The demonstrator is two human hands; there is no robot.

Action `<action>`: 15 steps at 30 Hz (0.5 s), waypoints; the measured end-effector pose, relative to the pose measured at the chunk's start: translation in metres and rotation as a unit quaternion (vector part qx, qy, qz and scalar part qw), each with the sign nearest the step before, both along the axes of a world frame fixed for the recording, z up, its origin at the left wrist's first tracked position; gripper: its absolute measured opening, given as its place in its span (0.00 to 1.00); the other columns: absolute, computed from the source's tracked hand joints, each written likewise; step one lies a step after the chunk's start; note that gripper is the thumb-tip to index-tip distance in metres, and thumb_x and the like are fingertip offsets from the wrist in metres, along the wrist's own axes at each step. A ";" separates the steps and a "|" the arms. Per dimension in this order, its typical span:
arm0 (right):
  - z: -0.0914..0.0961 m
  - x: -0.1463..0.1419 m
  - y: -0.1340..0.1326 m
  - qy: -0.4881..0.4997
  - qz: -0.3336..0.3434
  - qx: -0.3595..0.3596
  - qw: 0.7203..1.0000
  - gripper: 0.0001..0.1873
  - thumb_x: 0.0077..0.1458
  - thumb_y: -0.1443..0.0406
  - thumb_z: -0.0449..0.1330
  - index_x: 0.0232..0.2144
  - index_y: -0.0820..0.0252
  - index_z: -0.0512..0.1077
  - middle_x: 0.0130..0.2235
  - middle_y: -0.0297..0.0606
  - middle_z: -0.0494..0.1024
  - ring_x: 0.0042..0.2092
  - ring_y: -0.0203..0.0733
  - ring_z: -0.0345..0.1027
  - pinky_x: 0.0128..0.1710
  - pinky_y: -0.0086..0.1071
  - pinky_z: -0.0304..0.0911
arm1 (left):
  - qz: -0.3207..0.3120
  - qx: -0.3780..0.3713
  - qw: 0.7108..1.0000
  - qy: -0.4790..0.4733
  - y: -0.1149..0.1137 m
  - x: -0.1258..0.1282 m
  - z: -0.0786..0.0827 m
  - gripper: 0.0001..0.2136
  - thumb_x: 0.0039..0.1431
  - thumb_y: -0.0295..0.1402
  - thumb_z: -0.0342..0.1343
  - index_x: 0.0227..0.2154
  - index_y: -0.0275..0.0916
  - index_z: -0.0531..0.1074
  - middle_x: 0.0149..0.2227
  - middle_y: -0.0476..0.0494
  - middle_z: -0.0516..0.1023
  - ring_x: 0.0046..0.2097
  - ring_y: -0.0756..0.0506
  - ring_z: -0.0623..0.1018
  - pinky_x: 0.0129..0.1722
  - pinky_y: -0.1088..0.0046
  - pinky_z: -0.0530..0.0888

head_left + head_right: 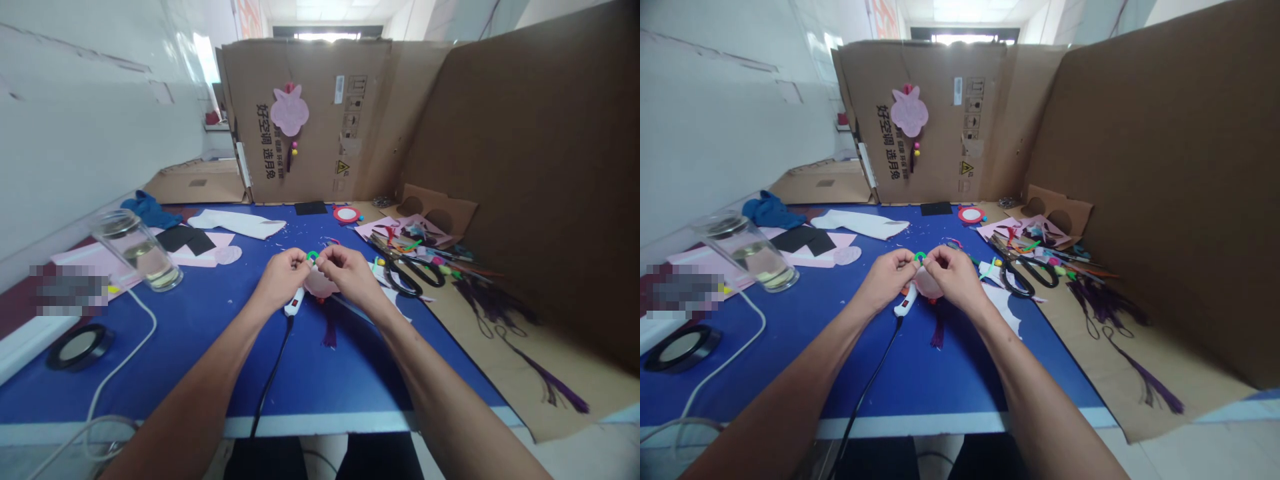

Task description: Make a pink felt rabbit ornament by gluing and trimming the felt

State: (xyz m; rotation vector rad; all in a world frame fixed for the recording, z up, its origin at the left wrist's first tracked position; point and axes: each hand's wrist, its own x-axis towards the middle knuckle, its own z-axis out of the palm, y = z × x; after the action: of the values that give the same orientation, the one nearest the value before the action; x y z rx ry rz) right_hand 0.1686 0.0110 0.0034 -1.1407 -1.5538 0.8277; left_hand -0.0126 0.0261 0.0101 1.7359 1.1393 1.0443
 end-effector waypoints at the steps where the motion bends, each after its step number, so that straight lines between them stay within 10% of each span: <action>1: 0.000 0.000 0.000 0.002 0.003 -0.001 1.000 0.13 0.58 0.53 0.63 0.30 0.56 0.73 0.29 0.33 0.73 0.31 0.39 0.62 0.30 0.32 0.57 | -0.005 0.002 1.000 0.001 0.000 0.000 0.001 0.10 0.60 0.42 0.59 0.29 0.42 0.72 0.22 0.54 0.70 0.23 0.49 0.69 0.24 0.73 0.65; 8: 0.006 0.007 -0.002 -0.012 -0.008 -0.013 1.000 0.14 0.62 0.52 0.61 0.34 0.56 0.74 0.32 0.33 0.77 0.32 0.40 0.67 0.34 0.33 0.61 | 0.032 0.005 0.999 -0.041 0.006 -0.006 0.004 0.11 0.61 0.42 0.61 0.28 0.42 0.72 0.22 0.53 0.72 0.22 0.50 0.69 0.23 0.75 0.65; 15: 0.008 0.019 -0.008 -0.263 -0.039 -0.021 0.964 0.12 0.58 0.58 0.67 0.43 0.54 0.77 0.43 0.37 0.83 0.44 0.45 0.74 0.41 0.34 0.61 | 0.166 -0.001 0.968 -0.186 0.019 -0.023 0.014 0.09 0.57 0.37 0.62 0.25 0.41 0.70 0.23 0.52 0.74 0.22 0.52 0.69 0.22 0.77 0.64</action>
State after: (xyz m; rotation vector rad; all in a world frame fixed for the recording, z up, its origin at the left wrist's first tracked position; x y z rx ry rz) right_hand 0.1876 0.0033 0.0119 -1.5262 -1.9090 0.5264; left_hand -0.0355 0.0456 0.0246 1.2943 1.2026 1.4971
